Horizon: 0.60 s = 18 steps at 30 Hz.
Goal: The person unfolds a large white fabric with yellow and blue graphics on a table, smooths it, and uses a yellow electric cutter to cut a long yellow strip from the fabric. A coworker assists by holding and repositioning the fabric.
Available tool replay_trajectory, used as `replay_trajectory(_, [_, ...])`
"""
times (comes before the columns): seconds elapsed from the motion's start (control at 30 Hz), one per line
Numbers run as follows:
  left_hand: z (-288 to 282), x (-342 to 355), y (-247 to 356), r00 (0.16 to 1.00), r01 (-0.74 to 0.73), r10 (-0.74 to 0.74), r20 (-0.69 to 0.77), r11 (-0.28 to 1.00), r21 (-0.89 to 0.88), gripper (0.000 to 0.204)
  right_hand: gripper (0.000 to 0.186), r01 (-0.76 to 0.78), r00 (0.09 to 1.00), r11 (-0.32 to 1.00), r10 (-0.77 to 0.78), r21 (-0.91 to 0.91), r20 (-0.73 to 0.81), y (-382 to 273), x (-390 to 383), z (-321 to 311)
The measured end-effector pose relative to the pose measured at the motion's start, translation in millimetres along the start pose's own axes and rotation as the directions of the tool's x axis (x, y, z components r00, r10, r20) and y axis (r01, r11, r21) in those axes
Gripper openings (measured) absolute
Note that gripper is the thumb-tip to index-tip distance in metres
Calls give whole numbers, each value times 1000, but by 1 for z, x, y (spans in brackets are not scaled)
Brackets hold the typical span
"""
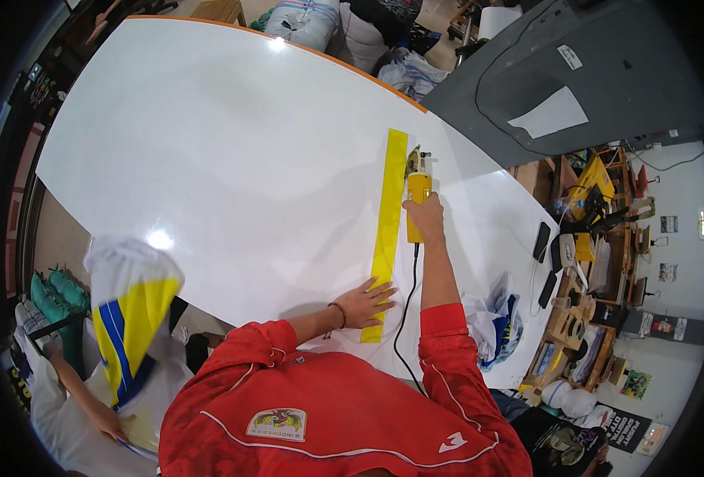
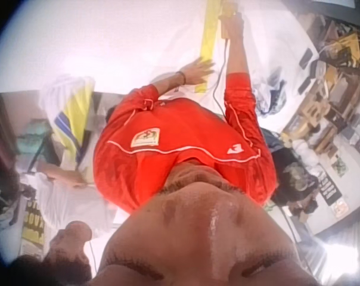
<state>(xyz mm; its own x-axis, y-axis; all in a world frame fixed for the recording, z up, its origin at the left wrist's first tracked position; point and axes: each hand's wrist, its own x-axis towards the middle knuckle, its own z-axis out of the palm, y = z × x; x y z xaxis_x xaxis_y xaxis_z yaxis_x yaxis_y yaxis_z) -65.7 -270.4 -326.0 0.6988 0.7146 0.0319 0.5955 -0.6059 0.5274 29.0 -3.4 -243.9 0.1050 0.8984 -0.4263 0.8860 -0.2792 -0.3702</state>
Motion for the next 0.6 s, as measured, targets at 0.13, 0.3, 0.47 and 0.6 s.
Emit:
replay_trajectory(0.13, [0,-1,2,1000,1,-1,5,1000,-2,62,74,7,1000,1000,-7,1,-5,2,4,2])
replay_trajectory(0.3, [2,-2,4,1000,4,-4,7,1000,-1,62,75,8,1000,1000,-8,-3,-4,-1,5,0])
replay_trajectory(0.47, [1,-3,5,1000,9,-9,0,1000,-9,62,75,10,1000,1000,-10,4,-2,-7,7,-2])
replay_trajectory(0.6, [1,-2,4,1000,8,-8,7,1000,-3,63,75,10,1000,1000,-10,-8,-4,-9,12,-4])
